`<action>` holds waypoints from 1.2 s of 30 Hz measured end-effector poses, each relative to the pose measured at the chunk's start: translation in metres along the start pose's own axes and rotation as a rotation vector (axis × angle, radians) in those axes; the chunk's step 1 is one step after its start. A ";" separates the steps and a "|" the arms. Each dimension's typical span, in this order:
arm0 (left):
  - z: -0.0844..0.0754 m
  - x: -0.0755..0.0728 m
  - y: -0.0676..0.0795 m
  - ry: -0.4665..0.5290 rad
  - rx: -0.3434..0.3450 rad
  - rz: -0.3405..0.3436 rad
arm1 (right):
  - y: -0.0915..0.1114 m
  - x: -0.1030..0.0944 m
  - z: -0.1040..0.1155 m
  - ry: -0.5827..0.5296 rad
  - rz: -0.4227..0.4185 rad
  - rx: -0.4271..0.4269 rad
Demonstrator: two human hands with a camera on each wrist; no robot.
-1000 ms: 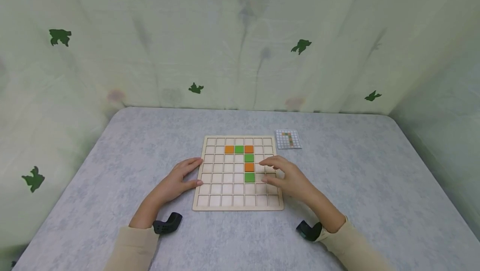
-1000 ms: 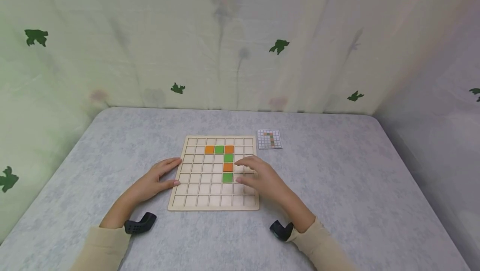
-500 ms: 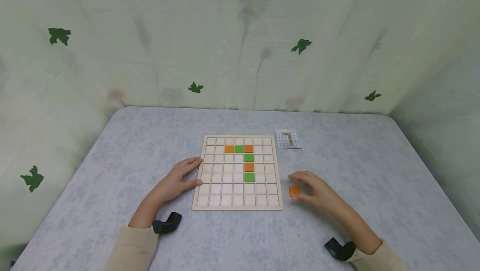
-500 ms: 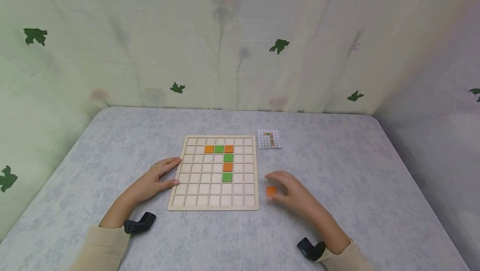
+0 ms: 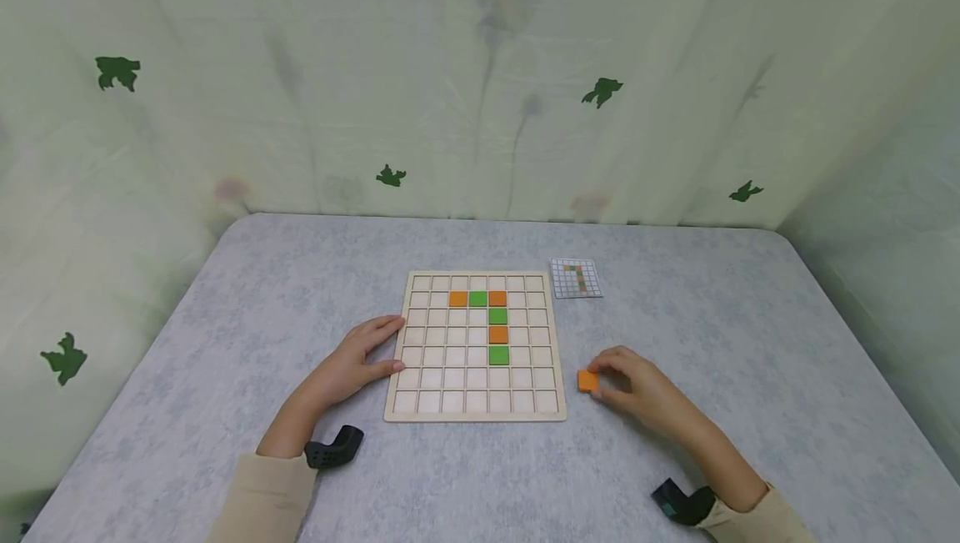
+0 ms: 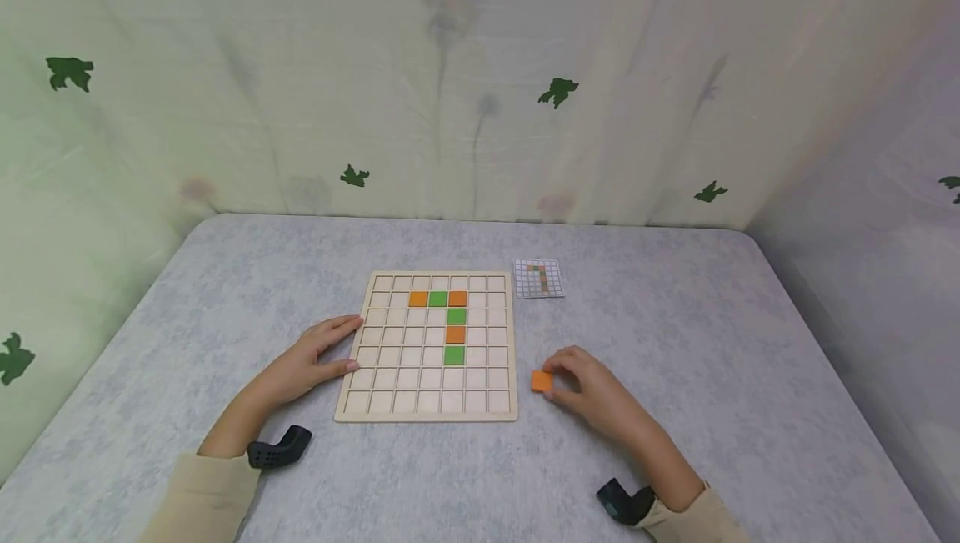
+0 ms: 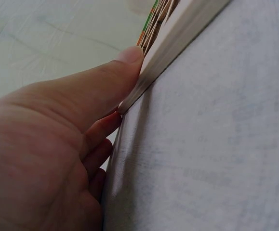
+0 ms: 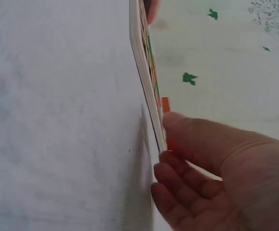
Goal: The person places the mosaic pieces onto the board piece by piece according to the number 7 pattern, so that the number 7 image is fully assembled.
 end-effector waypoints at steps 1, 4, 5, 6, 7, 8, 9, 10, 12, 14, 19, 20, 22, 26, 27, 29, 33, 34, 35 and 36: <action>0.000 0.000 0.000 0.000 0.001 0.000 | -0.001 -0.001 0.003 -0.001 -0.008 -0.013; 0.000 0.000 0.000 -0.001 0.003 0.000 | -0.008 -0.005 0.017 -0.015 -0.041 -0.069; 0.000 0.000 -0.001 -0.001 0.004 0.000 | -0.010 -0.006 0.023 -0.031 -0.051 -0.092; 0.001 0.000 -0.001 -0.001 0.004 0.000 | -0.013 -0.006 0.028 -0.045 -0.060 -0.117; 0.001 0.000 -0.001 0.001 0.003 0.001 | -0.016 -0.005 0.034 -0.061 -0.063 -0.137; 0.001 0.000 -0.001 0.003 0.004 0.001 | -0.019 -0.004 0.039 -0.075 -0.062 -0.154; 0.001 0.000 -0.001 0.004 0.004 0.001 | -0.022 -0.002 0.044 -0.083 -0.056 -0.177; 0.001 0.000 -0.001 0.006 0.003 0.002 | -0.025 0.001 0.049 -0.097 -0.050 -0.196; 0.001 0.000 -0.001 0.008 0.001 0.003 | -0.032 0.009 0.057 -0.113 -0.031 -0.239; 0.002 0.001 -0.001 0.011 0.000 0.003 | -0.038 0.019 0.064 -0.119 -0.005 -0.266; 0.000 0.001 0.000 0.009 0.005 0.004 | -0.051 0.047 0.067 -0.159 0.084 -0.249; 0.000 0.001 0.000 0.009 0.007 0.003 | -0.052 0.052 0.067 -0.163 0.099 -0.240; 0.000 0.001 0.000 0.008 0.010 0.002 | -0.054 0.060 0.065 -0.158 0.121 -0.218; 0.000 0.000 0.000 0.007 0.012 0.000 | -0.057 0.070 0.063 -0.087 0.125 -0.192; 0.000 0.000 0.000 0.006 0.012 -0.001 | -0.057 0.072 0.063 -0.070 0.127 -0.183; 0.000 0.000 0.000 0.003 0.010 -0.002 | -0.057 0.074 0.063 -0.052 0.127 -0.170; 0.001 -0.001 0.000 -0.004 0.006 -0.001 | -0.057 0.076 0.064 -0.054 0.136 -0.155; 0.001 -0.001 0.000 -0.004 0.005 -0.001 | -0.057 0.076 0.065 -0.059 0.136 -0.156; 0.001 -0.001 0.000 -0.004 0.005 0.000 | -0.057 0.076 0.066 -0.059 0.138 -0.156; 0.002 -0.001 0.000 -0.003 0.005 0.001 | -0.057 0.076 0.066 -0.056 0.140 -0.158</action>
Point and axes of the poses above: each hand's wrist, its own y-axis away from the middle knuckle, its own x-axis out of the palm, z = x × y, the point moved 8 cm from there along -y, towards the middle knuckle, and after that the axes turned 6 degrees about -y, right-handed, at the moved point
